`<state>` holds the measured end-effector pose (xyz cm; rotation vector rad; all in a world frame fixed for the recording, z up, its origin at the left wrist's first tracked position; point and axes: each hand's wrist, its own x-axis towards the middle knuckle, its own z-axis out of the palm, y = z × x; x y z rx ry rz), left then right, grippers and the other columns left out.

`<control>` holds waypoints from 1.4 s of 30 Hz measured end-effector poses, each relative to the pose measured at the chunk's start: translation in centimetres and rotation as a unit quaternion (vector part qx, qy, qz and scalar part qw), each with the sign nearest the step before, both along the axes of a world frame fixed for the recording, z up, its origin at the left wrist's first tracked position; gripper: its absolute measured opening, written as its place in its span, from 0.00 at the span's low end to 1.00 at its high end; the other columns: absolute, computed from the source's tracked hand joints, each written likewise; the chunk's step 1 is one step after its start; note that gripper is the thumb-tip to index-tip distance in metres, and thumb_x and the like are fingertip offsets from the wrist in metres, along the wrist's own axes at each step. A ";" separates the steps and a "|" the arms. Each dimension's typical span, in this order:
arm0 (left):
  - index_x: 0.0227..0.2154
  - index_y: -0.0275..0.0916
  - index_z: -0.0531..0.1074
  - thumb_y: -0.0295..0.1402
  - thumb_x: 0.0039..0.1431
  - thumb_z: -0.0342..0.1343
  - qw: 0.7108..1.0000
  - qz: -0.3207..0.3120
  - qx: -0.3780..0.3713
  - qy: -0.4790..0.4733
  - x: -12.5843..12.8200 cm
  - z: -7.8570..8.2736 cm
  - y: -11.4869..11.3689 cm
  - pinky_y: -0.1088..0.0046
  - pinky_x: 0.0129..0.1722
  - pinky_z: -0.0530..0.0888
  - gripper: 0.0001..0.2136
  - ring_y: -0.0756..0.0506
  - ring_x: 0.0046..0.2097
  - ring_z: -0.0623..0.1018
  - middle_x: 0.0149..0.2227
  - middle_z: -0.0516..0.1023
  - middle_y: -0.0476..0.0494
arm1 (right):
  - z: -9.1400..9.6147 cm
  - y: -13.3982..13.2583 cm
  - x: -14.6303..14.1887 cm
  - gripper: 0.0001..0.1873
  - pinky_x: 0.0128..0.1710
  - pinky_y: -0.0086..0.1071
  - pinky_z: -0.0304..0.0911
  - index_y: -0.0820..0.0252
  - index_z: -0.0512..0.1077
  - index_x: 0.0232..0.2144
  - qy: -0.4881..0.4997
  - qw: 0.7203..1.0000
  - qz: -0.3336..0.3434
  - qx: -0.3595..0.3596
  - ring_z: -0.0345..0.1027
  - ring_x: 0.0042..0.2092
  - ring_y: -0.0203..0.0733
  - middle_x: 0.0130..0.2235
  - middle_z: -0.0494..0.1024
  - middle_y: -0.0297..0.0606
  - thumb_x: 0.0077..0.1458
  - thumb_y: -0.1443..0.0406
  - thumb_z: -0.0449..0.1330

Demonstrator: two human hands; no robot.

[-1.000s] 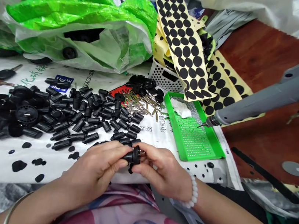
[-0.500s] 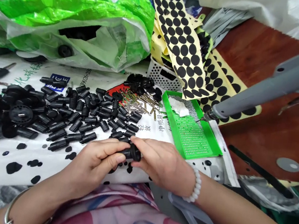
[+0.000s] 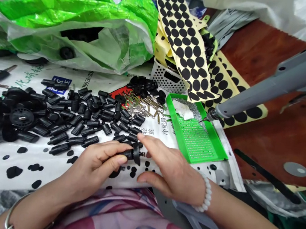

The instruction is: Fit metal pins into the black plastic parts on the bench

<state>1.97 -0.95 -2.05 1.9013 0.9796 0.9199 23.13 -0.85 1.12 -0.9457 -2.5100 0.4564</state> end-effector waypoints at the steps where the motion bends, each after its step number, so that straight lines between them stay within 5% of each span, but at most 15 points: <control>1: 0.40 0.40 0.74 0.28 0.60 0.50 1.000 -0.015 -0.002 0.004 0.1 0.1 -0.1 0.80 0.27 0.73 0.09 0.52 0.27 0.76 0.30 0.77 0.50 | -0.1 0.1 0.1 0.29 0.44 0.35 0.67 0.69 0.55 0.57 -0.015 1.000 0.016 0.021 0.67 0.51 0.46 0.52 0.69 0.54 0.63 0.53 0.45; 6: 0.42 0.36 0.72 0.27 0.61 0.48 0.989 0.011 0.126 0.082 0.9 -0.1 -0.7 0.77 0.34 0.74 0.10 0.49 0.36 0.77 0.35 0.77 0.43 | -1.6 0.4 -0.3 0.28 0.32 0.30 0.67 0.70 0.64 0.48 0.052 0.998 -0.002 -0.017 0.70 0.33 0.40 0.34 0.75 0.45 0.60 0.50 0.48; 10: 0.46 0.33 0.68 0.26 0.62 0.47 0.964 0.030 0.222 0.141 1.1 -0.6 -0.9 0.75 0.37 0.74 0.12 0.48 0.37 0.76 0.37 0.77 0.39 | -1.6 0.6 -1.1 0.26 0.24 0.25 0.59 0.64 0.69 0.32 0.119 0.977 -0.062 -0.168 0.63 0.24 0.32 0.23 0.69 0.33 0.57 0.46 0.50; 14: 0.47 0.32 0.68 0.26 0.61 0.49 0.964 0.030 0.226 0.134 1.1 -0.8 -0.6 0.75 0.38 0.74 0.12 0.48 0.38 0.76 0.39 0.77 0.39 | -0.8 0.7 -1.4 0.30 0.20 0.23 0.54 0.62 0.65 0.21 0.130 0.949 -0.105 -0.267 0.58 0.21 0.29 0.18 0.64 0.29 0.59 0.45 0.44; 16: 0.46 0.34 0.69 0.26 0.61 0.49 0.977 0.028 0.189 0.090 1.0 -0.7 -0.4 0.77 0.38 0.74 0.12 0.49 0.39 0.77 0.38 0.77 0.41 | -0.4 0.6 -1.1 0.32 0.20 0.25 0.54 0.63 0.67 0.23 0.102 0.957 -0.110 -0.248 0.58 0.21 0.30 0.18 0.66 0.31 0.59 0.44 0.42; 18: 0.45 0.37 0.71 0.26 0.60 0.51 0.988 0.032 0.141 0.049 0.9 -0.4 -0.2 0.79 0.36 0.75 0.12 0.49 0.38 0.78 0.38 0.78 0.44 | 0.1 0.5 -0.5 0.34 0.22 0.27 0.58 0.67 0.70 0.36 0.083 0.974 -0.092 -0.189 0.60 0.22 0.32 0.25 0.72 0.36 0.59 0.43 0.41; 21: 0.44 0.40 0.73 0.27 0.59 0.52 0.996 0.034 0.078 0.010 0.8 0.2 -0.1 0.80 0.32 0.75 0.11 0.50 0.34 0.78 0.33 0.79 0.48 | 0.5 0.3 0.3 0.36 0.32 0.32 0.66 0.71 0.54 0.58 0.049 0.997 -0.032 -0.057 0.69 0.31 0.37 0.45 0.73 0.52 0.60 0.47 0.44; 25: 0.43 0.40 0.74 0.27 0.59 0.51 0.997 0.028 0.072 0.015 0.8 0.4 -0.3 0.79 0.32 0.76 0.11 0.50 0.33 0.78 0.34 0.79 0.47 | 0.3 0.4 0.3 0.24 0.39 0.36 0.68 0.68 0.56 0.56 -0.035 0.999 0.008 0.022 0.71 0.43 0.45 0.45 0.74 0.51 0.64 0.58 0.46; 29: 0.47 0.39 0.69 0.26 0.60 0.50 0.977 0.056 0.188 0.086 0.8 -0.6 -0.8 0.76 0.40 0.75 0.13 0.48 0.40 0.77 0.39 0.77 0.44 | -0.6 0.5 -0.3 0.22 0.33 0.32 0.67 0.68 0.62 0.51 0.089 0.994 -0.006 -0.060 0.70 0.32 0.38 0.33 0.75 0.42 0.61 0.57 0.52; 32: 0.50 0.39 0.66 0.26 0.60 0.49 0.961 0.058 0.244 0.119 0.7 -1.5 -1.1 0.74 0.41 0.74 0.15 0.48 0.40 0.76 0.40 0.76 0.43 | -1.0 0.4 -0.9 0.14 0.24 0.26 0.62 0.63 0.66 0.43 0.173 0.950 -0.040 -0.255 0.64 0.23 0.31 0.24 0.69 0.30 0.58 0.60 0.56; 36: 0.50 0.34 0.64 0.24 0.61 0.47 0.940 0.058 0.297 0.157 0.8 -2.0 -0.8 0.72 0.40 0.75 0.14 0.47 0.39 0.75 0.39 0.74 0.39 | -1.2 0.3 -1.7 0.14 0.17 0.21 0.59 0.62 0.66 0.39 0.256 0.819 -0.125 -0.497 0.60 0.17 0.27 0.21 0.66 0.25 0.54 0.59 0.59; 39: 0.49 0.33 0.65 0.22 0.59 0.48 0.922 0.056 0.344 0.169 1.0 -2.0 -0.5 0.69 0.42 0.75 0.14 0.45 0.40 0.75 0.38 0.74 0.38 | -1.2 0.5 -2.1 0.19 0.14 0.21 0.59 0.64 0.67 0.30 0.254 0.756 -0.140 -0.587 0.60 0.15 0.27 0.19 0.69 0.28 0.56 0.52 0.54; 42: 0.47 0.32 0.66 0.22 0.59 0.50 0.922 0.066 0.345 0.163 1.2 -1.7 -0.2 0.69 0.44 0.74 0.13 0.45 0.41 0.75 0.38 0.74 0.38 | -0.9 0.9 -2.2 0.25 0.12 0.20 0.57 0.64 0.66 0.24 0.256 0.754 -0.142 -0.588 0.59 0.13 0.27 0.17 0.69 0.29 0.57 0.48 0.50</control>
